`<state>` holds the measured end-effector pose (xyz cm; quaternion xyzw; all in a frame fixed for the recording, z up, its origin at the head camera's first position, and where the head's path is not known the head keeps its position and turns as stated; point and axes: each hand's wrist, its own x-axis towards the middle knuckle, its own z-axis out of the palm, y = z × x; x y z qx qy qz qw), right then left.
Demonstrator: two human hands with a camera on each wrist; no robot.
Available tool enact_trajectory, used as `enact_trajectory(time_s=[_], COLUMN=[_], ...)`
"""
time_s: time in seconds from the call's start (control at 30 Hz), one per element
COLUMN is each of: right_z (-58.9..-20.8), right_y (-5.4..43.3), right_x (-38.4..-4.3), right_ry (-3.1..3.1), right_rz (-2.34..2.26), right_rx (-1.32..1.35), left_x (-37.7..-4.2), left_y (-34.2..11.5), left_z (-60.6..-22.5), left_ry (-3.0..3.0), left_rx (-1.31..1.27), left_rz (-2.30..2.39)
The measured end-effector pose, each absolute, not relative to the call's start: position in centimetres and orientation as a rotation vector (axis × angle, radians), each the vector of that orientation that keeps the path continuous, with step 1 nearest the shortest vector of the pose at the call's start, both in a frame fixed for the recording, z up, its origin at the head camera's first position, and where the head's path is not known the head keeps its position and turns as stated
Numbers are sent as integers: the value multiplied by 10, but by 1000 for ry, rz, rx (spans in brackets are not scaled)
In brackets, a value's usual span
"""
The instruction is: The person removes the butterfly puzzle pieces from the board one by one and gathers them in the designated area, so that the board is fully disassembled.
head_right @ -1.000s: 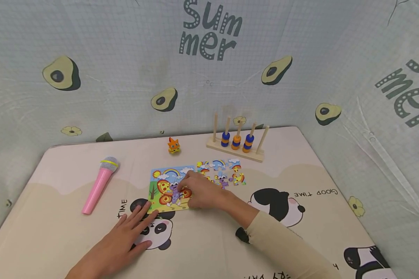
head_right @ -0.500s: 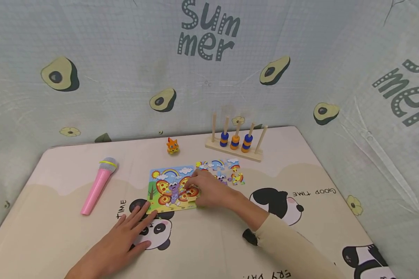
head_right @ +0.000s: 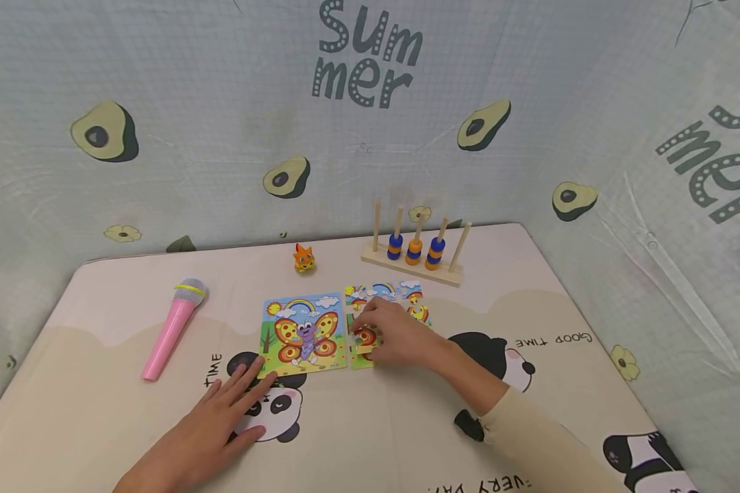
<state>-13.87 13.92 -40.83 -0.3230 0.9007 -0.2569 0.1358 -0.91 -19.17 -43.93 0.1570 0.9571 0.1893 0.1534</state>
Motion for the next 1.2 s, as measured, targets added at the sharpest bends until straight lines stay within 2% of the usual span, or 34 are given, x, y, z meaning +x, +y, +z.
enact_trajectory(time_s=[1.2], right_z=[-418], right_y=[222], right_x=[-130], right_ry=[2656], right_rz=[-722], right_rx=[-787], left_x=[-8], left_y=[-192], left_z=[-440], left_ry=[2776], left_rx=[469], left_rz=[532])
